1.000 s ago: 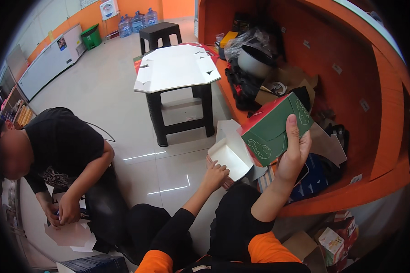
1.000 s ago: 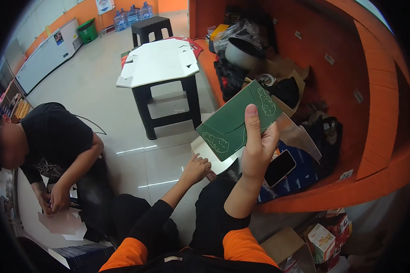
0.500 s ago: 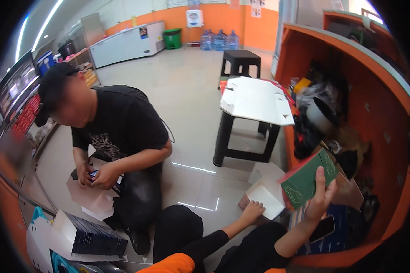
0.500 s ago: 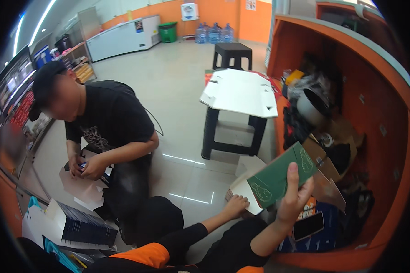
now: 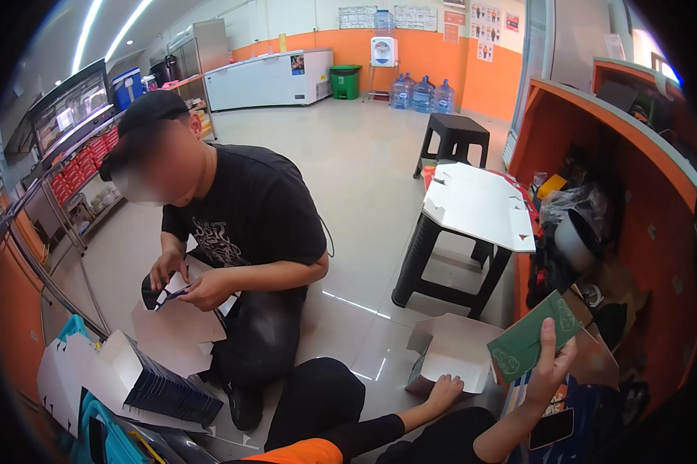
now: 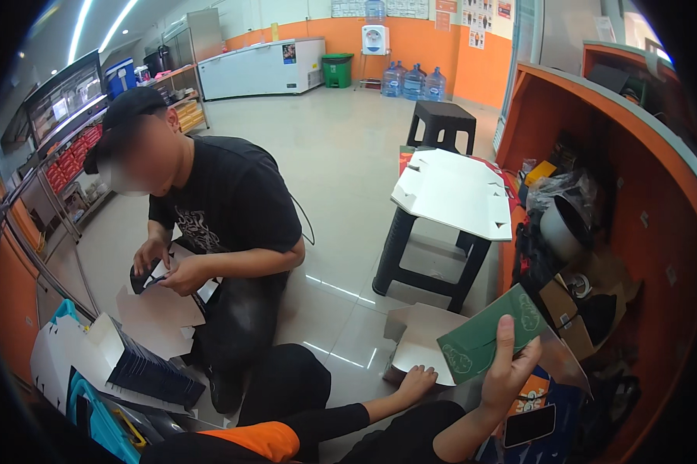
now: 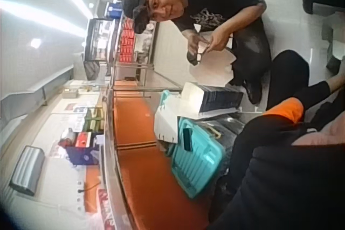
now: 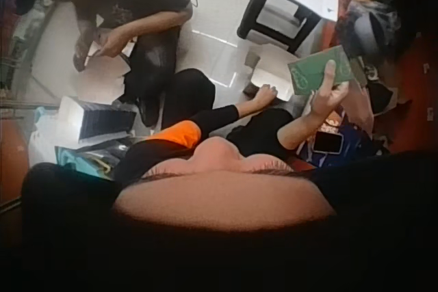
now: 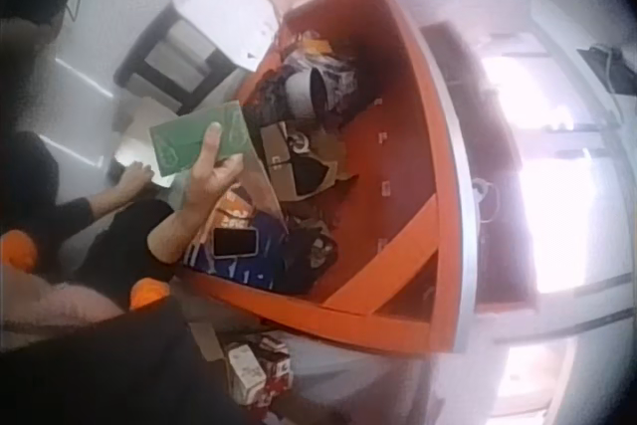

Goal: The person tapes a receipt onto a cardboard food box, puts the box into a plastic bag, and ties it. Then, the person folds flat cardboard meal boxes into shape by hand.

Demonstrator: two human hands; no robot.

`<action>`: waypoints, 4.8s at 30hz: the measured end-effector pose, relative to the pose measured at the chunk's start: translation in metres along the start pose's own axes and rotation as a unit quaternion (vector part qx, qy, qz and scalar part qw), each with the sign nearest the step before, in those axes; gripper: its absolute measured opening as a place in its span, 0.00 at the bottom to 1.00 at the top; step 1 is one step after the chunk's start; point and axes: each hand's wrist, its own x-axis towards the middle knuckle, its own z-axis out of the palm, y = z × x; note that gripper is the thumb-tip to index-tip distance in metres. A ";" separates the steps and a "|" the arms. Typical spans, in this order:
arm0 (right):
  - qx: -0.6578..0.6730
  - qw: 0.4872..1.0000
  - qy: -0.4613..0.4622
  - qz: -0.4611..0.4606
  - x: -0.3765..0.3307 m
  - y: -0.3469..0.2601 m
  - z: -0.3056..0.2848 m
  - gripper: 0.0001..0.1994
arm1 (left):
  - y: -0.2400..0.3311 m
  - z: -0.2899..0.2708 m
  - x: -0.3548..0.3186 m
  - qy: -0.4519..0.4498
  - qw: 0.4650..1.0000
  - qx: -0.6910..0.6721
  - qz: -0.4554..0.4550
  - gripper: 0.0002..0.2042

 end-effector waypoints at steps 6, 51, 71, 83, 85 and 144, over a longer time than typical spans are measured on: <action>-0.131 0.983 -0.127 0.018 -0.010 0.007 0.013 0.08 | -0.034 -0.009 0.015 0.036 0.999 -0.013 -0.026 0.04; -0.031 0.920 -0.379 0.096 0.023 0.053 -0.014 0.16 | -0.120 -0.211 0.001 -0.193 0.273 -0.940 -0.069 0.27; -0.439 0.882 -0.118 0.123 0.041 0.208 -0.096 0.10 | -0.085 -0.073 -0.008 -0.181 0.974 -0.101 -0.088 0.28; -0.460 0.849 -0.221 0.139 0.019 0.225 -0.048 0.13 | -0.177 -0.077 0.032 0.032 0.902 -0.342 -0.261 0.15; -0.482 0.834 -0.227 0.144 0.018 0.228 -0.051 0.13 | -0.177 -0.076 0.036 0.046 0.829 -0.442 -0.341 0.16; -0.271 0.800 -0.463 0.270 -0.019 0.221 -0.038 0.51 | -0.194 -0.090 0.044 -0.028 0.915 -0.159 -0.370 0.15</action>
